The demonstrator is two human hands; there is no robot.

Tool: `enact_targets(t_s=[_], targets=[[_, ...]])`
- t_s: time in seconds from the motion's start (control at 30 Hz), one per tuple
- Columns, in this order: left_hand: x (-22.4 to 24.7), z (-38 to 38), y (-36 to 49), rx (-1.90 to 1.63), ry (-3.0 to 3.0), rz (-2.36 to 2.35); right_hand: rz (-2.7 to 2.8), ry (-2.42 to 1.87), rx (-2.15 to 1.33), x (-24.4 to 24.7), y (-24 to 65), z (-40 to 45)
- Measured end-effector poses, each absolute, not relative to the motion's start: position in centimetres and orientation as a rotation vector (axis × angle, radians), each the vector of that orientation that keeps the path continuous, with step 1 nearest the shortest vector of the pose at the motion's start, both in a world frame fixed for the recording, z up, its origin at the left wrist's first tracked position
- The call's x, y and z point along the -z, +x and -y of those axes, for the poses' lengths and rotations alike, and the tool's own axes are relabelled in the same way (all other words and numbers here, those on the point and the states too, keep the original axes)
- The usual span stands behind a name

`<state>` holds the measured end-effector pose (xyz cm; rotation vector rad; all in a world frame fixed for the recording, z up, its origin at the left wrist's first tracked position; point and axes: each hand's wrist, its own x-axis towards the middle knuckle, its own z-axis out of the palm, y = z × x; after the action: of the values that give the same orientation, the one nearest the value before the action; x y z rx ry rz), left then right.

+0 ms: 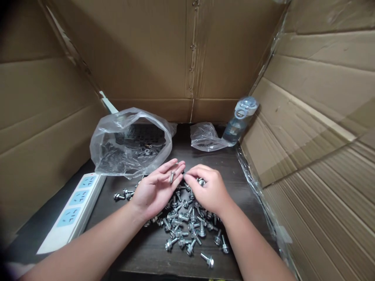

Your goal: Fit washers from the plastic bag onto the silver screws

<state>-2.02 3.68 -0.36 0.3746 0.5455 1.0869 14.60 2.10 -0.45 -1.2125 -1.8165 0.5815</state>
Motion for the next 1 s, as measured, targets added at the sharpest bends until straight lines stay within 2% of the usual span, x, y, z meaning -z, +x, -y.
enact_targets(t_s=[0.1,0.33,0.43,0.53,0.67,1.0], targets=[[0.5,-2.7,-1.5,-1.073,0.455,-0.546,1.767,-1.287,-0.792,0.4,13.2,-1.1],[0.7,-1.4,-1.6,-0.967,0.652,-0.548,1.743,-1.35,-0.732,1.8,12.6,-1.0],[0.9,-1.8,-2.0,-0.999,0.826,-0.723,1.787,-1.305,-0.722,1.8,13.0,-0.7],[1.0,-2.2,-2.2,-1.006,1.061,-0.921,1.896,-1.261,-0.603,1.9,13.2,-0.7],[0.7,-2.4,-2.5,-0.984,1.331,-0.94,2.043,-1.098,-0.396,1.4,13.4,-0.9],[-1.0,-2.9,-3.8,-1.085,1.098,-0.977,2.23,-0.929,-0.389,-3.0,13.3,-2.3]])
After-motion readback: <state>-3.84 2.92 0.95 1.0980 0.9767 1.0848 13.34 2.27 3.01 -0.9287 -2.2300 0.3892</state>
